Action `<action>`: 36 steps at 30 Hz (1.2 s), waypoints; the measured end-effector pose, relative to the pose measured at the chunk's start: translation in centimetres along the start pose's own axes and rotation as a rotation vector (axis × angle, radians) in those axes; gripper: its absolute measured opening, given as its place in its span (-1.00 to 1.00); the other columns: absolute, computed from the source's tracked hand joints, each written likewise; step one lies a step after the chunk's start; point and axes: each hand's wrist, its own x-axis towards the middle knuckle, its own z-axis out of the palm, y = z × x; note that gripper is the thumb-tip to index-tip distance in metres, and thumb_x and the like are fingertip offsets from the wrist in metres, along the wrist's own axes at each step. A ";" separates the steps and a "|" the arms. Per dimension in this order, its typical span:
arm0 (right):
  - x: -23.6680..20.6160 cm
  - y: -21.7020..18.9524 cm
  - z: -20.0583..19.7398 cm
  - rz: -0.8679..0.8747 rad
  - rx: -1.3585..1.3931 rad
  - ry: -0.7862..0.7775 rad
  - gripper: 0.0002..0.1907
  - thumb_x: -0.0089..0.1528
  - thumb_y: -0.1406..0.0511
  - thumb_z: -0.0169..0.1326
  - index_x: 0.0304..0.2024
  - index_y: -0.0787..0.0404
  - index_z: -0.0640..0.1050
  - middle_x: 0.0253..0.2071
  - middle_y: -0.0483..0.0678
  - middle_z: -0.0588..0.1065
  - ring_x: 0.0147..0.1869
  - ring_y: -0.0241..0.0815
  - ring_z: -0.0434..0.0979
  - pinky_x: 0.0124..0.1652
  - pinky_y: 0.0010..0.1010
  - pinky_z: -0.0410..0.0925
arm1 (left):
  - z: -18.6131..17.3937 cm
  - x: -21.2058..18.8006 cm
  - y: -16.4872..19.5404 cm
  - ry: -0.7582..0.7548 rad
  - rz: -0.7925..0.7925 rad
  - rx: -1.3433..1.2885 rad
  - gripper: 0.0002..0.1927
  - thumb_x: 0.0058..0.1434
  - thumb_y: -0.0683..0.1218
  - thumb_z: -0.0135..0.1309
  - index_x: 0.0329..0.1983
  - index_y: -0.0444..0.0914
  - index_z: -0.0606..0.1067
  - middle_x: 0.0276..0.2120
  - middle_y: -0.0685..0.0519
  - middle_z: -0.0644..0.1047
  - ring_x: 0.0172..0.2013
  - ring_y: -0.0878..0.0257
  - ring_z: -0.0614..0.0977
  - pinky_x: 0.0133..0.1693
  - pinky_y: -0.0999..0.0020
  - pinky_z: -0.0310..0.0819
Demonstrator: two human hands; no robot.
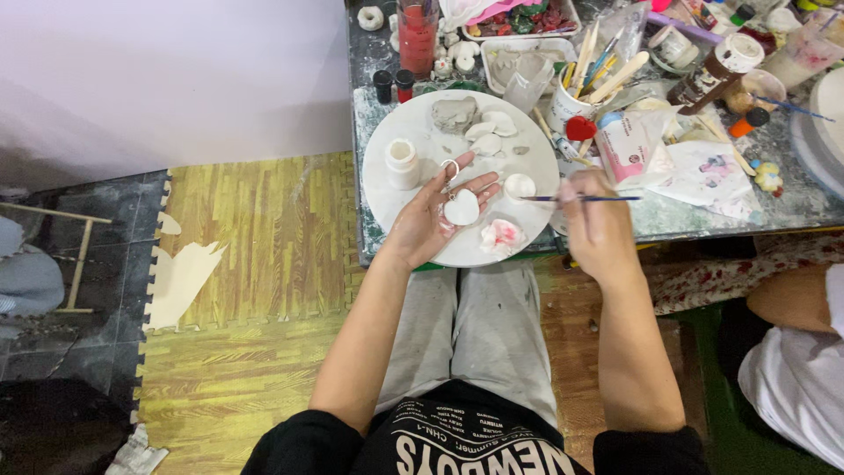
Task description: The person holds a white heart-shaped ceramic keychain in the left hand and uses a small brush in the right hand to apply white paint to its surface. The person repeatedly dips the brush into a paint container on a nearby plate and continues painting the keychain.
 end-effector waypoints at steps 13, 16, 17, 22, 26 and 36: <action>7.3 -4.3 4.6 -0.002 0.535 0.101 -0.84 0.54 0.36 0.03 -0.06 0.30 0.33 -0.18 0.00 0.46 -0.16 -0.28 0.59 -0.20 -0.51 0.44 | 0.2 0.2 -0.3 -0.006 0.012 0.006 -0.40 0.55 0.12 -0.33 0.55 -0.23 0.11 0.33 -0.26 0.37 0.33 -0.02 0.41 0.35 0.15 0.29; 9.8 -6.4 6.3 0.056 0.384 0.003 -0.82 0.46 0.35 0.10 -0.19 0.29 0.40 -0.37 -0.06 0.50 -0.34 -0.34 0.56 -0.42 -0.54 0.30 | 0.1 0.4 -0.6 0.046 -0.002 -0.015 -0.43 0.55 0.11 -0.30 0.52 -0.22 0.15 0.27 -0.19 0.39 0.25 0.02 0.47 0.29 0.09 0.35; 10.5 -7.0 6.8 0.078 0.320 -0.021 -0.82 0.43 0.34 0.12 -0.21 0.29 0.42 -0.42 -0.08 0.52 -0.43 -0.32 0.48 -0.46 -0.50 0.24 | 0.0 0.5 -0.7 0.112 -0.017 -0.025 -0.45 0.54 0.10 -0.29 0.50 -0.21 0.16 0.25 -0.16 0.39 0.22 0.04 0.48 0.28 0.07 0.37; 11.9 -8.1 8.8 -0.043 0.174 -0.036 -0.81 0.41 0.34 0.18 -0.26 0.27 0.47 -0.50 -0.06 0.49 -0.47 -0.30 0.46 -0.42 -0.45 0.27 | -0.4 0.9 -0.9 0.066 0.004 -0.080 -0.48 0.54 0.08 -0.25 0.45 -0.27 0.22 0.23 -0.10 0.39 0.20 0.07 0.49 0.24 0.00 0.42; 11.9 -8.0 9.4 -0.035 0.238 0.011 -0.81 0.42 0.34 0.17 -0.25 0.28 0.47 -0.47 -0.09 0.52 -0.45 -0.32 0.48 -0.43 -0.44 0.26 | -0.3 0.9 -0.9 0.070 0.001 -0.077 -0.48 0.55 0.08 -0.25 0.46 -0.27 0.21 0.19 -0.09 0.39 0.18 0.07 0.48 0.23 -0.01 0.42; 9.4 -5.2 7.3 0.144 0.651 0.281 -0.77 0.54 0.40 0.12 -0.17 0.30 0.35 -0.28 -0.07 0.50 -0.23 -0.34 0.61 -0.26 -0.55 0.45 | 0.6 0.6 -0.3 -0.082 -0.014 -0.081 -0.38 0.53 0.13 -0.31 0.55 -0.24 0.08 0.30 -0.23 0.40 0.30 0.05 0.47 0.33 0.22 0.35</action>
